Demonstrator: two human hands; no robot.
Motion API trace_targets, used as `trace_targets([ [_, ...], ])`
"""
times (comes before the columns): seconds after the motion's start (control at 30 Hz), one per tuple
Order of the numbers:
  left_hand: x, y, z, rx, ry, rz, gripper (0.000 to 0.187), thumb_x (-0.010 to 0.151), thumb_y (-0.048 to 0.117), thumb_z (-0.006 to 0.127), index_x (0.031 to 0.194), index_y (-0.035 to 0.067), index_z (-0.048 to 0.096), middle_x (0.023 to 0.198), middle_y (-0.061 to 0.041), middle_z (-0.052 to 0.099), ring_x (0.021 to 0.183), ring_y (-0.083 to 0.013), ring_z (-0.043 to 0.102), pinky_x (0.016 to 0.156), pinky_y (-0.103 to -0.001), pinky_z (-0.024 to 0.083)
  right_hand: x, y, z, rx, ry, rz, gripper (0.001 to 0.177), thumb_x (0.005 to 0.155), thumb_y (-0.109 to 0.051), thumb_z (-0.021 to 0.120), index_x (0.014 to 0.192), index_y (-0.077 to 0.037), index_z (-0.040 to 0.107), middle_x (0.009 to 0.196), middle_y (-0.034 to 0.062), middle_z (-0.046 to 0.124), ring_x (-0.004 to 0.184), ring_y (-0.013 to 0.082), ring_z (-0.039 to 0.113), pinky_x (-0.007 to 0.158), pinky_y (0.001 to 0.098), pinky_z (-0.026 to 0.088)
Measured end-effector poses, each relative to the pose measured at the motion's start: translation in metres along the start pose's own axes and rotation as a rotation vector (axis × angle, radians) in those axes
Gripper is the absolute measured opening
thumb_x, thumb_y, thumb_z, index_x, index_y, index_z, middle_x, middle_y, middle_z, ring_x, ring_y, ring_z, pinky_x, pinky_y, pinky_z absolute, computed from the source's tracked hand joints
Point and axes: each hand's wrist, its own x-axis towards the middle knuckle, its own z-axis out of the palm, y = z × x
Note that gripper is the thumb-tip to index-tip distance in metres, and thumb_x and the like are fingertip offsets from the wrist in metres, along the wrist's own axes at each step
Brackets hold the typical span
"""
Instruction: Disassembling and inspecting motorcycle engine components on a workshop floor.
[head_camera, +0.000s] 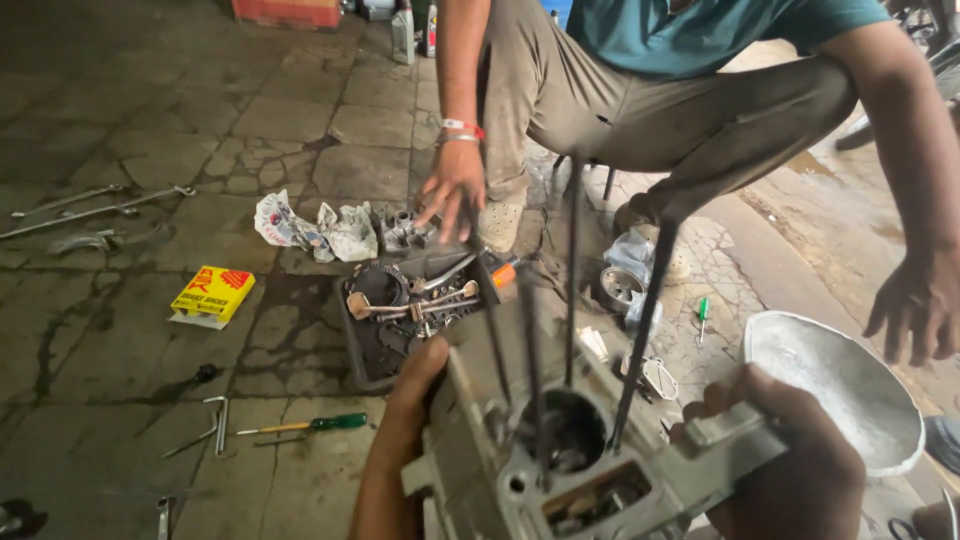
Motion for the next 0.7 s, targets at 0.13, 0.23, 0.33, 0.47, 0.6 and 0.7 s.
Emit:
trace_targets([
  [0.13, -0.041, 0.035, 0.014, -0.079, 0.076, 0.091, 0.062, 0.083, 0.050, 0.057, 0.128, 0.009, 0.066, 0.113, -0.005, 0.074, 0.099, -0.0150, 0.070, 0.090, -0.030, 0.053, 0.004, 0.016, -0.009, -0.016, -0.183, -0.025, 0.025, 0.094, -0.027, 0.064, 0.095, -0.002, 0.060, 0.077, 0.0137, 0.057, 0.068, 0.0294, 0.060, 0.064, 0.0497, 0.052],
  [0.23, -0.030, -0.021, -0.052, -0.058, 0.140, 0.251, 0.059, 0.099, 0.049, 0.050, 0.124, -0.001, 0.068, 0.103, -0.016, 0.069, 0.089, -0.0204, 0.061, 0.083, -0.033, 0.047, -0.002, 0.015, 0.007, -0.088, -0.342, -0.065, 0.030, 0.091, -0.022, 0.066, 0.090, 0.007, 0.060, 0.073, 0.0215, 0.058, 0.062, 0.0342, 0.059, 0.057, 0.0524, 0.053],
  [0.33, -0.038, -0.013, -0.041, -0.030, 0.183, 0.370, 0.063, 0.112, 0.048, 0.047, 0.133, -0.006, 0.072, 0.100, -0.026, 0.065, 0.082, -0.0267, 0.049, 0.075, -0.035, 0.041, -0.002, 0.005, 0.012, -0.127, -0.446, -0.055, 0.032, 0.090, -0.021, 0.066, 0.089, 0.010, 0.062, 0.073, 0.0235, 0.061, 0.063, 0.0363, 0.062, 0.055, 0.0547, 0.056],
  [0.47, -0.036, 0.031, 0.020, -0.399, -0.268, 0.488, 0.045, 0.103, 0.050, 0.049, 0.093, 0.008, 0.063, 0.144, -0.018, 0.066, 0.128, -0.0336, 0.066, 0.106, -0.045, 0.055, -0.009, -0.021, 0.024, -0.304, -0.428, -0.169, 0.036, 0.087, -0.024, 0.062, 0.086, 0.012, 0.062, 0.076, 0.0246, 0.063, 0.068, 0.0342, 0.065, 0.061, 0.0470, 0.054],
  [0.6, -0.036, 0.010, 0.029, -0.331, 0.031, 0.032, 0.072, 0.093, 0.061, 0.039, 0.122, 0.005, 0.073, 0.119, -0.019, 0.073, 0.108, -0.0316, 0.070, 0.093, -0.044, 0.057, 0.001, -0.018, -0.008, -0.522, -0.452, -0.210, 0.035, 0.087, -0.020, 0.069, 0.093, 0.013, 0.060, 0.078, 0.0260, 0.059, 0.068, 0.0338, 0.059, 0.060, 0.0456, 0.051],
  [0.7, -0.029, -0.008, 0.039, -0.314, 0.146, -0.039, 0.074, 0.097, 0.062, 0.039, 0.122, 0.000, 0.071, 0.116, -0.025, 0.072, 0.106, -0.0359, 0.070, 0.091, -0.049, 0.057, 0.012, -0.017, -0.020, -0.604, -0.532, -0.087, 0.028, 0.084, -0.015, 0.073, 0.089, 0.011, 0.064, 0.082, 0.0259, 0.067, 0.054, 0.0443, 0.070, 0.045, 0.0542, 0.056],
])
